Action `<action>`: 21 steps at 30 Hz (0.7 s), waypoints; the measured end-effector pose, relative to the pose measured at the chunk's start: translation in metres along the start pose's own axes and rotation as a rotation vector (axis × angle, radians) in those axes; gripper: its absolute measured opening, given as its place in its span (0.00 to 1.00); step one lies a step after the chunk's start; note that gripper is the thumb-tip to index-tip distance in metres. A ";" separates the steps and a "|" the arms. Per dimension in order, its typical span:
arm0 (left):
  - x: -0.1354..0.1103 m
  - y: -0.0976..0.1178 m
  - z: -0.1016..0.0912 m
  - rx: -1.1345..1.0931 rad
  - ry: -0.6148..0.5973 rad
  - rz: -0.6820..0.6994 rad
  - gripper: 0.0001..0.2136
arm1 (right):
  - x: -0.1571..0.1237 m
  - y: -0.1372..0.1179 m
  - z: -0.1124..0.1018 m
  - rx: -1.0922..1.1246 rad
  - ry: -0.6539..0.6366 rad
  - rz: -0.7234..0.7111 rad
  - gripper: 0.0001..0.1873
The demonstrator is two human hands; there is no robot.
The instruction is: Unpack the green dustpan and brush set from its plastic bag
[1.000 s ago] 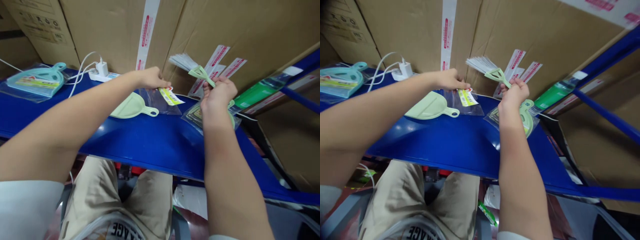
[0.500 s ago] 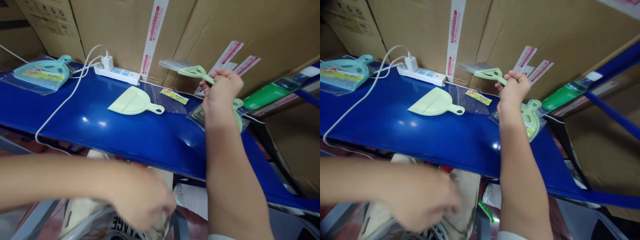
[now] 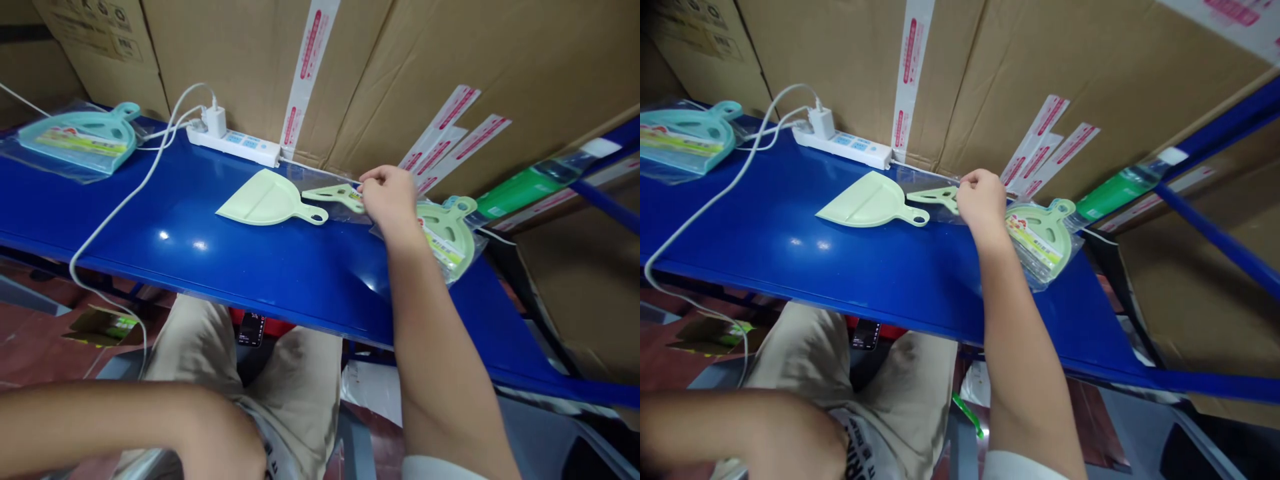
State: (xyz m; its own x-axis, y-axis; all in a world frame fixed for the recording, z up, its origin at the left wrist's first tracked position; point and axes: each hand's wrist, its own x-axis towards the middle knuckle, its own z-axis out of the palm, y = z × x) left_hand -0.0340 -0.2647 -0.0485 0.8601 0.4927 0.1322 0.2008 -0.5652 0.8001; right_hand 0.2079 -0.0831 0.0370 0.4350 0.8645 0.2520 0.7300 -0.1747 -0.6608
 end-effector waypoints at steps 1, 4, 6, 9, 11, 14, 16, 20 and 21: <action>0.007 -0.003 -0.016 0.013 0.036 -0.007 0.09 | -0.002 0.001 -0.002 -0.112 0.001 -0.050 0.11; 0.034 -0.009 -0.084 0.061 0.204 -0.026 0.10 | -0.005 0.003 -0.006 -0.304 0.001 -0.130 0.09; 0.055 -0.011 -0.137 0.082 0.318 -0.040 0.08 | -0.006 0.004 -0.006 -0.335 0.016 -0.148 0.10; 0.091 -0.015 -0.201 0.070 0.448 -0.080 0.07 | -0.007 0.003 -0.005 -0.340 0.025 -0.180 0.09; 0.117 -0.025 -0.224 -0.109 0.695 -0.150 0.11 | -0.008 0.003 -0.003 -0.347 -0.007 -0.193 0.09; 0.145 -0.057 -0.234 -0.376 1.003 -0.293 0.14 | -0.010 0.001 -0.002 -0.386 -0.093 -0.186 0.09; 0.150 -0.082 -0.233 -0.232 1.155 -0.323 0.14 | -0.012 0.000 -0.002 -0.434 -0.155 -0.175 0.10; 0.137 -0.114 -0.241 0.069 1.100 -0.170 0.14 | -0.013 -0.001 0.002 -0.505 -0.243 -0.196 0.11; 0.134 -0.117 -0.245 0.138 1.071 -0.144 0.14 | -0.013 0.000 0.003 -0.508 -0.249 -0.205 0.11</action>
